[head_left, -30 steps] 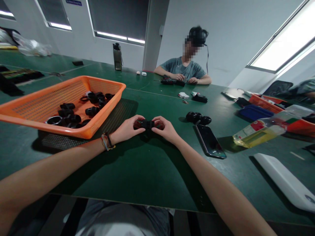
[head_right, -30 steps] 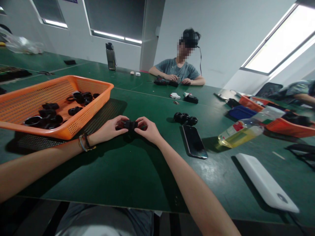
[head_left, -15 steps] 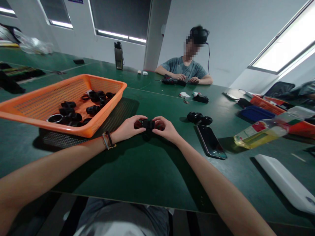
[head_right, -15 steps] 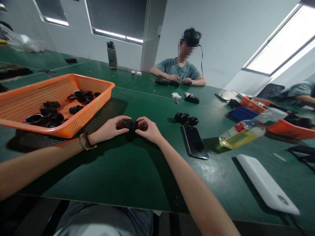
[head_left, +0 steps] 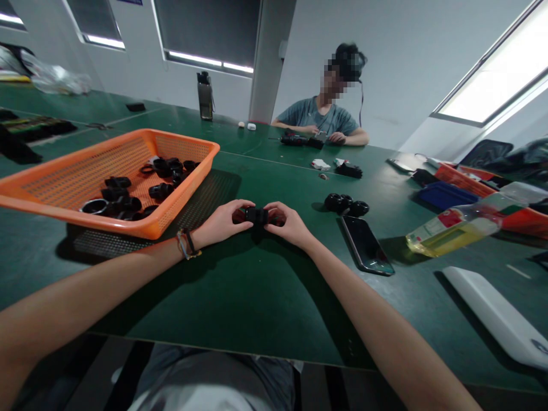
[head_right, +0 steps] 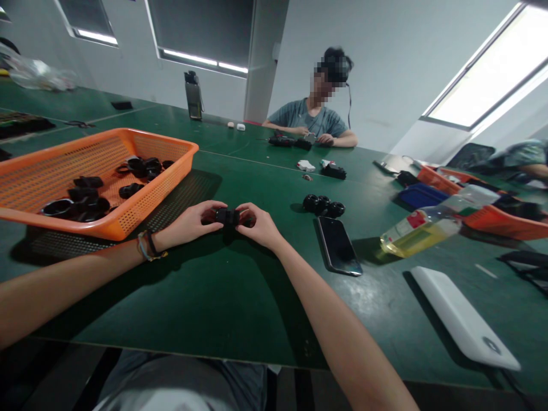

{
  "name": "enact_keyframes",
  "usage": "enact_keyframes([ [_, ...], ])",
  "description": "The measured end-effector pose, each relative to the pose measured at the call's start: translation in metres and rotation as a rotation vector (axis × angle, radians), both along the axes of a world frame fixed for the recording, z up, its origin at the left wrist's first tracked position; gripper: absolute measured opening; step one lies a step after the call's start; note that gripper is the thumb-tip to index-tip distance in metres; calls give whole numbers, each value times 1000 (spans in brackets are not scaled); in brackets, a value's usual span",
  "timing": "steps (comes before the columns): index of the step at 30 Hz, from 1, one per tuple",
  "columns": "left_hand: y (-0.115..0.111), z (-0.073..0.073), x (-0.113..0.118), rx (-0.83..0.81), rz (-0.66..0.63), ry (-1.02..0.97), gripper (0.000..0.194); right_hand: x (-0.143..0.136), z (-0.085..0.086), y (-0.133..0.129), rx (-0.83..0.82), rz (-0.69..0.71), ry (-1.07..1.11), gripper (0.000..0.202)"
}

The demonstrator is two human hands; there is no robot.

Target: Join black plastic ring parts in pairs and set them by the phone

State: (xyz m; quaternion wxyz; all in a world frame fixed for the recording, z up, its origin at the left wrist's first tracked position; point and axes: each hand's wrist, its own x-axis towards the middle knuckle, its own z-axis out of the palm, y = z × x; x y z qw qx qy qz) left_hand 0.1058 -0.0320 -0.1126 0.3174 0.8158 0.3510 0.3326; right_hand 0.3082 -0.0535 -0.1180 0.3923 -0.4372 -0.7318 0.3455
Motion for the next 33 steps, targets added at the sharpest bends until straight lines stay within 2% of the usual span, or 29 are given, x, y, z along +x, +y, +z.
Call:
enact_keyframes([
  [20, -1, 1, 0, 18, 14, 12, 38, 1, -1, 2, 47, -51, -66, 31],
  [33, -2, 3, 0, -7, 10, 13, 39, 2, 1, 2, 1, -41, -53, 30],
])
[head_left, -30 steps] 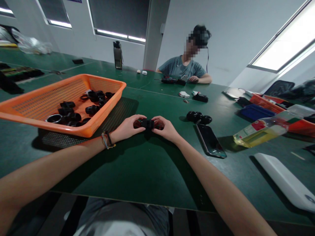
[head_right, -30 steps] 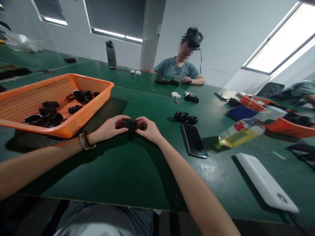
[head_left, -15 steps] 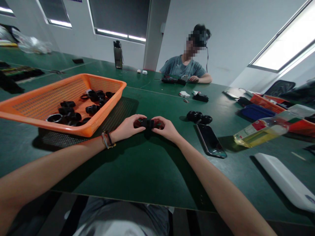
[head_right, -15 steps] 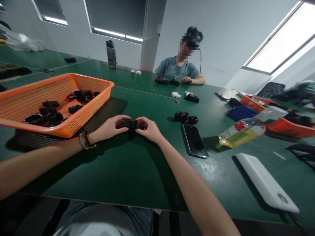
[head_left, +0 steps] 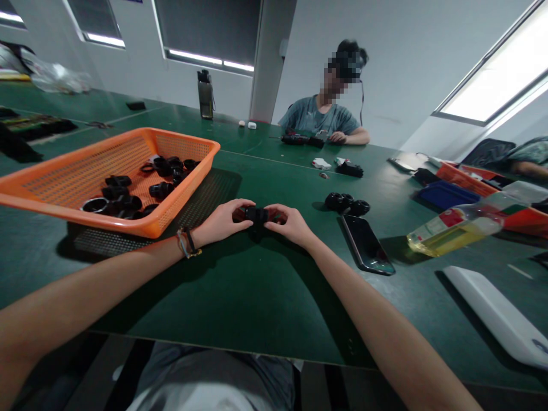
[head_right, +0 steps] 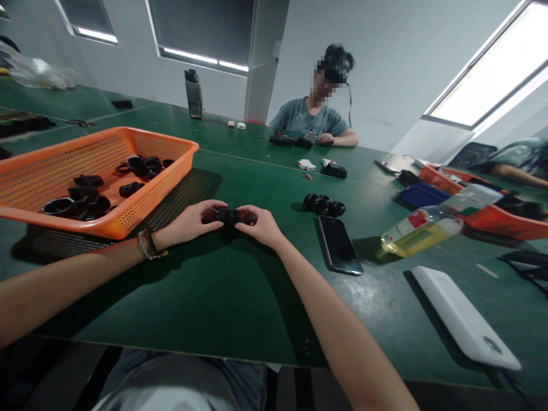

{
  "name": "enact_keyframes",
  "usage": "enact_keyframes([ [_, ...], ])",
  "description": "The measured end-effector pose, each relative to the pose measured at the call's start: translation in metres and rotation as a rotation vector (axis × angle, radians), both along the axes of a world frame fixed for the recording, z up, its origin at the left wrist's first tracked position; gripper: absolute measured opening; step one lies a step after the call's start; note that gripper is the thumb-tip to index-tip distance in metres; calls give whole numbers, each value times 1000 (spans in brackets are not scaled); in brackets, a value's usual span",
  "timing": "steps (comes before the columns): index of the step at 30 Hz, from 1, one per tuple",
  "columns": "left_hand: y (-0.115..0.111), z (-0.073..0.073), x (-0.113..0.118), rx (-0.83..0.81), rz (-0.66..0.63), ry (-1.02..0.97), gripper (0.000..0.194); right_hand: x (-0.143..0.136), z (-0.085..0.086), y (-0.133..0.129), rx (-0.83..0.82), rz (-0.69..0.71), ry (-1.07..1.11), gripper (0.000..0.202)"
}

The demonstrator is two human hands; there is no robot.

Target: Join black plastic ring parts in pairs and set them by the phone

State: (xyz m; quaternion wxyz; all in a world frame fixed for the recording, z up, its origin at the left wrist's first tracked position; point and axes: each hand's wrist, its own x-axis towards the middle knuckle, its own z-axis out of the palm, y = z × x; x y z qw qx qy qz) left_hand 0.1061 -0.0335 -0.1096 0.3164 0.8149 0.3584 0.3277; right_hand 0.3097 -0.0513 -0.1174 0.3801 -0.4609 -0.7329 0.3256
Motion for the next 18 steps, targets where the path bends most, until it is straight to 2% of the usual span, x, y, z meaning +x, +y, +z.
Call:
enact_keyframes([
  [18, 2, -1, 0, -31, -3, -11, 41, 1, -2, -1, -4, 19, 58, 32],
])
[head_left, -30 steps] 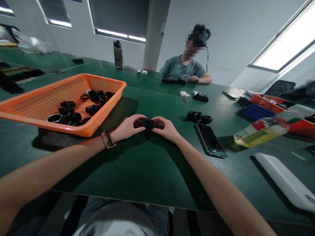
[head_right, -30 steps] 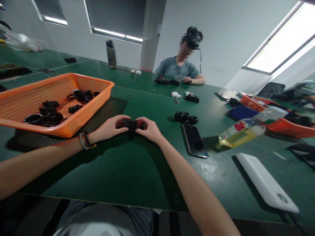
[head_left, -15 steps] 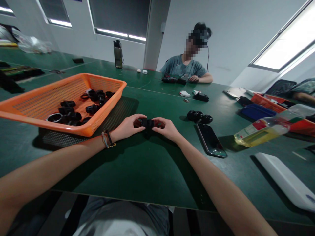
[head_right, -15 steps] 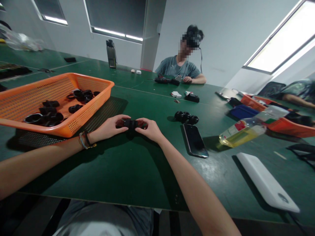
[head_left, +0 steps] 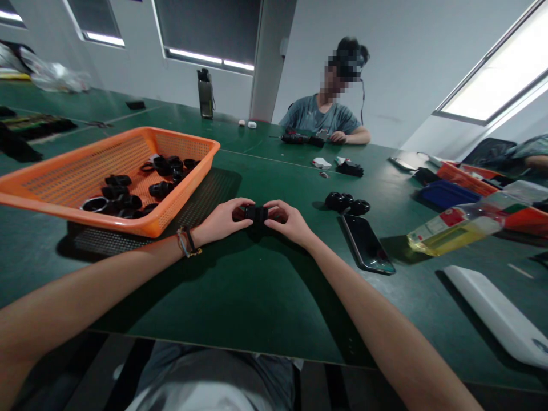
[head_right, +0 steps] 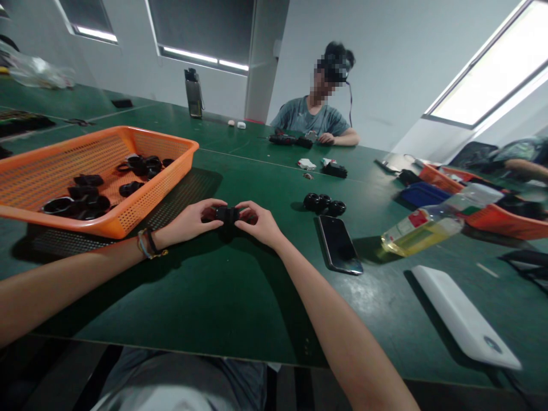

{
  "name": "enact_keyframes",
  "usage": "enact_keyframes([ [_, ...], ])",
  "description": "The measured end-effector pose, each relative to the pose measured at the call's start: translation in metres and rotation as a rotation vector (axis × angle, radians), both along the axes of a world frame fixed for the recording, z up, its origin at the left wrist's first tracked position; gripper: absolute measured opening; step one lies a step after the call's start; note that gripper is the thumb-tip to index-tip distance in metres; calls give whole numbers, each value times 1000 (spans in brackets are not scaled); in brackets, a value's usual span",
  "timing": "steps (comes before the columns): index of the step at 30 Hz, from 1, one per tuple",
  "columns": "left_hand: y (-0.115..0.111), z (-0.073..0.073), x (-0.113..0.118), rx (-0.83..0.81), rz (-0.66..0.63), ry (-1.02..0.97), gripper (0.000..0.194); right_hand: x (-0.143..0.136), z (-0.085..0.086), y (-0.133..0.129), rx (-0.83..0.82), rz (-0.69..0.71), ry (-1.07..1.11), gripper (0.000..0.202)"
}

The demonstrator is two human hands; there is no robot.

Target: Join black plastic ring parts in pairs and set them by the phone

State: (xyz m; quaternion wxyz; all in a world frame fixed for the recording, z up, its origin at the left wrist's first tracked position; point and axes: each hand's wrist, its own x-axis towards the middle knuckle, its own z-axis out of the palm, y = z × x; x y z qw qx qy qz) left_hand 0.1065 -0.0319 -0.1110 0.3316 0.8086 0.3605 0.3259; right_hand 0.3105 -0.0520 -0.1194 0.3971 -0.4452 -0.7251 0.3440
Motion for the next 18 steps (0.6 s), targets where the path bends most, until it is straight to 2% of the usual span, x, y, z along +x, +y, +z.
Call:
enact_keyframes([
  [6, 1, -1, 0, -21, 7, -14, 41, 0, 1, -1, 19, 3, -24, 40],
  [18, 2, -1, 0, -2, 2, 2, 39, -2, 0, 0, 24, -12, -26, 35],
])
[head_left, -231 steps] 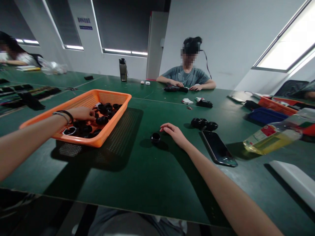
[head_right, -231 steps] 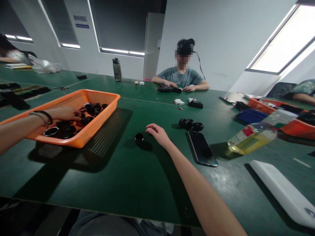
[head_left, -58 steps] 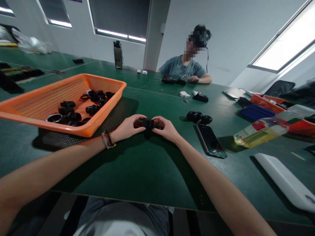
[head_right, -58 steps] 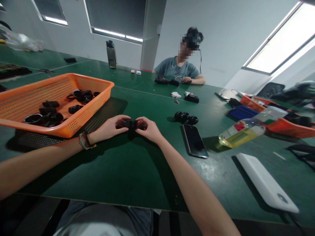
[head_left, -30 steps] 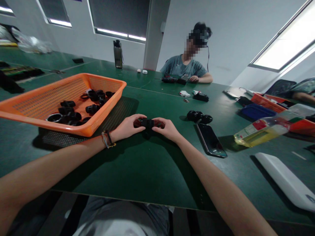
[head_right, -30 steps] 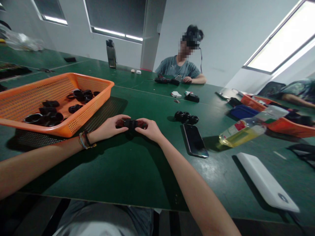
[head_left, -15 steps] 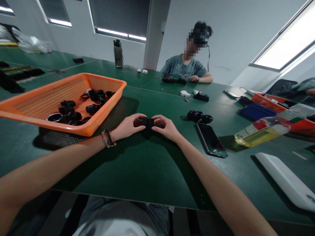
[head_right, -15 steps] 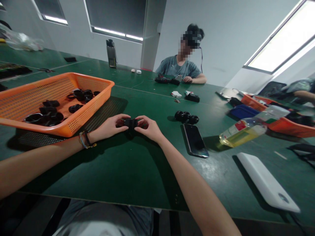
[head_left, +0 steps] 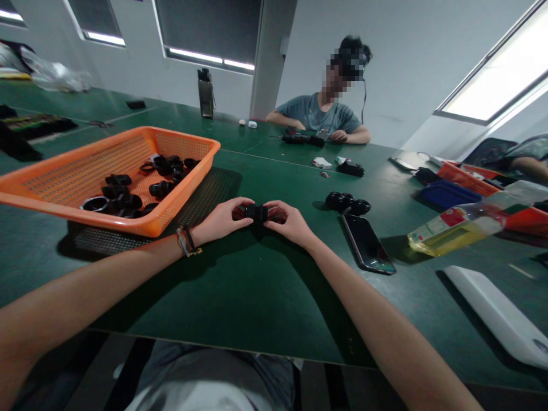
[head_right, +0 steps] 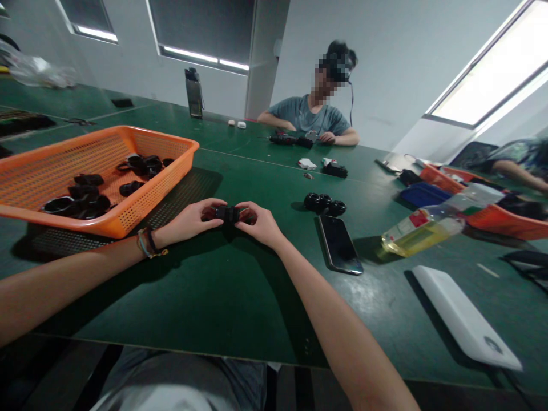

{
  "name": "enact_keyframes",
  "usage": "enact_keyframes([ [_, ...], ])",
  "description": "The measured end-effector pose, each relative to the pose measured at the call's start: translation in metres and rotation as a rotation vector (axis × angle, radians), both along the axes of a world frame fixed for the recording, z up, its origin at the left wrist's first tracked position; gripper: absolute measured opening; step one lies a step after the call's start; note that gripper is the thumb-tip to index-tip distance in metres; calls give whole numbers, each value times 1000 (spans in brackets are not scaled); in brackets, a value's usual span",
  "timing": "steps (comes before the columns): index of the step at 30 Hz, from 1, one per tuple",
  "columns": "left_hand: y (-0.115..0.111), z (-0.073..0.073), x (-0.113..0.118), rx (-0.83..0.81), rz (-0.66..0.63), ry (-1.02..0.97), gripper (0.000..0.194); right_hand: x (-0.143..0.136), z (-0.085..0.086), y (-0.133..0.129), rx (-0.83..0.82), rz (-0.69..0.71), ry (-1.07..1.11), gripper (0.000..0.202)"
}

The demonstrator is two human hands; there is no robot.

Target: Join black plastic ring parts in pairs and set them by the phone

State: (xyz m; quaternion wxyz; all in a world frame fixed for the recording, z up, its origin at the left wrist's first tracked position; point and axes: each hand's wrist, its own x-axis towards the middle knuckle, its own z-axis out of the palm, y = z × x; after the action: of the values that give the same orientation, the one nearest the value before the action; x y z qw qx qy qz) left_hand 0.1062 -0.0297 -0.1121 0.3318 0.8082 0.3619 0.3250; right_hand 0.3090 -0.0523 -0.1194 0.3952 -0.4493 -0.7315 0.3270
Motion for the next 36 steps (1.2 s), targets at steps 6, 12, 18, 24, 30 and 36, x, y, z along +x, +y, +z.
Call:
enact_keyframes([
  [6, 0, 0, 0, -3, 1, -5, 39, 0, 0, 1, 9, -10, -19, 34],
  [12, -1, 2, 0, 2, 5, 10, 40, 0, 1, 1, 13, -6, -42, 34],
  [18, -2, 1, -1, 1, -39, -13, 45, 0, 1, 0, 29, -17, -80, 35],
  [24, 0, -3, -3, 48, -54, 5, 41, 0, 7, -3, 174, -79, -209, 32],
  [30, -3, -2, -3, 34, -49, 18, 43, -6, 17, -11, 184, -162, -323, 36],
  [36, -9, 3, -2, 24, -104, 28, 42, -12, 18, -29, 92, -237, -264, 30],
])
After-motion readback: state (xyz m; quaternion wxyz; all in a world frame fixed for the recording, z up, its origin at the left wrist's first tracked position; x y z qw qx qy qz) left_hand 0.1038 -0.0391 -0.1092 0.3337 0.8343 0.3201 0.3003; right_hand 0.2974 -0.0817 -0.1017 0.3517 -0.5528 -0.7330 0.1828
